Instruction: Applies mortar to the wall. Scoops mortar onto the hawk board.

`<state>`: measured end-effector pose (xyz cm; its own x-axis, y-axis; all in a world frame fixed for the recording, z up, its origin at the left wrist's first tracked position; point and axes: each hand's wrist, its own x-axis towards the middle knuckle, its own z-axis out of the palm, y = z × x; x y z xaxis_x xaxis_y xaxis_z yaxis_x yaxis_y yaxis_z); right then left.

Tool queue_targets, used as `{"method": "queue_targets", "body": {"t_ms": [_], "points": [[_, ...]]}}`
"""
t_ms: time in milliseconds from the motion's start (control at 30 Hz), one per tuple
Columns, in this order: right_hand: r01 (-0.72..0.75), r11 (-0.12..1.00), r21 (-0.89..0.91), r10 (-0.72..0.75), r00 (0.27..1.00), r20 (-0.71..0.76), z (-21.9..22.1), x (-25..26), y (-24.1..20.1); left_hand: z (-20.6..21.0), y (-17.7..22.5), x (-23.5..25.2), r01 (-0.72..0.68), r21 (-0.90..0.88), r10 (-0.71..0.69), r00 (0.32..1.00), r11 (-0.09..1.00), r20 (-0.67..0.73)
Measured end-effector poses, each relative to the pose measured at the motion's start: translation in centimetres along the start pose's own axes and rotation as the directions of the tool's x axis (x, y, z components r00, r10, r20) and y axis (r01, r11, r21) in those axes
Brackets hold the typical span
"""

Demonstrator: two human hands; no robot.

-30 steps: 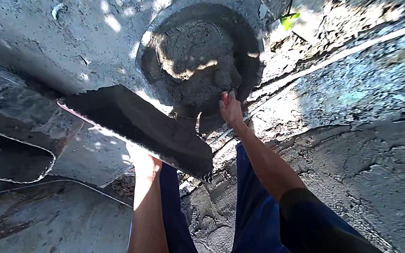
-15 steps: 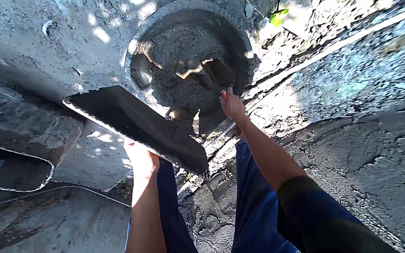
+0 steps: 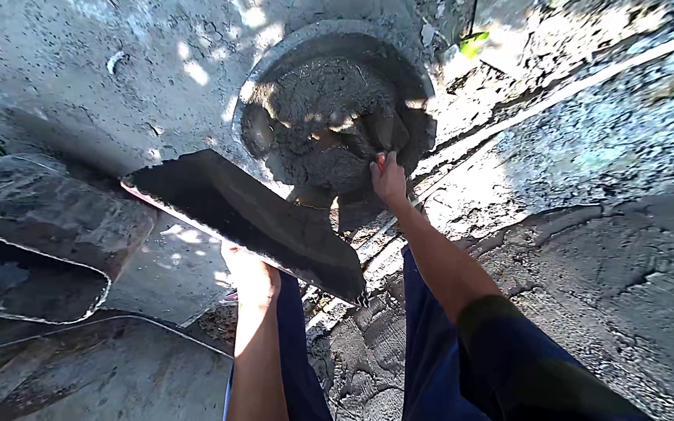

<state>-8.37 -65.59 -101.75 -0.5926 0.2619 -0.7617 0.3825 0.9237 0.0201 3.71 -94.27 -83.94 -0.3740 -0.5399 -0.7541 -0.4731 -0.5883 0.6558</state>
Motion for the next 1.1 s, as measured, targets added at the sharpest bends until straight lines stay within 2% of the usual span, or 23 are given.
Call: {"method": "queue_targets", "body": {"t_ms": [67, 167, 300, 400, 533, 667, 767, 833, 900, 1000, 1100], "points": [[0.109, 0.993, -0.037, -0.109, 0.994, 0.007, -0.7, 1.3, -1.3, -0.3, 0.0, -0.3, 0.023, 0.037, -0.023, 1.000, 0.999, -0.013], [0.221, 0.974, -0.053, -0.218, 0.975, 0.051, -2.1, -0.4, -1.4, -0.1, -0.3, -0.5, 0.025, 0.031, -0.025, 1.000, 0.999, -0.010], [0.188, 0.979, -0.076, -0.180, 0.979, 0.097, -4.0, -7.5, 0.9, 1.4, 0.0, -0.1, 0.014, 0.021, -0.014, 1.000, 1.000, 0.003], [0.178, 0.980, -0.092, -0.162, 0.974, 0.156, -3.1, -11.0, 0.7, 2.3, 0.1, -0.1, 0.021, 0.028, -0.021, 1.000, 0.999, -0.006], [0.186, 0.974, -0.127, -0.160, 0.969, 0.189, -1.2, -5.6, -0.9, 2.2, -0.5, -0.2, -0.041, 0.059, 0.040, 0.999, 0.997, 0.013], [0.114, 0.992, -0.063, -0.104, 0.986, 0.133, -2.1, -1.1, 1.6, 1.6, -1.0, -0.4, -0.037, 0.081, 0.037, 0.999, 0.996, 0.001], [0.095, 0.993, -0.068, -0.088, 0.991, 0.103, -4.7, -1.8, 3.7, 2.1, -0.4, 0.1, -0.018, 0.091, 0.020, 1.000, 0.996, -0.014], [0.082, 0.992, -0.092, -0.074, 0.994, 0.085, -6.0, -4.9, 6.5, 2.5, -0.1, 0.1, 0.018, 0.072, -0.015, 0.999, 0.997, -0.046], [0.002, 0.997, -0.083, 0.004, 0.998, 0.070, -6.1, -8.0, 8.6, 2.9, 0.3, 0.2, 0.049, 0.047, -0.046, 0.997, 0.998, -0.059], [-0.105, 0.994, -0.036, 0.107, 0.991, 0.084, -4.5, -7.8, 7.7, 3.2, 0.7, -0.1, 0.059, 0.016, -0.058, 0.997, 0.998, -0.055], [-0.066, 0.998, 0.005, 0.065, 0.996, 0.068, -2.7, -1.8, 3.0, 3.7, 0.8, 0.1, 0.037, 0.037, -0.034, 0.998, 0.999, -0.058]]}}
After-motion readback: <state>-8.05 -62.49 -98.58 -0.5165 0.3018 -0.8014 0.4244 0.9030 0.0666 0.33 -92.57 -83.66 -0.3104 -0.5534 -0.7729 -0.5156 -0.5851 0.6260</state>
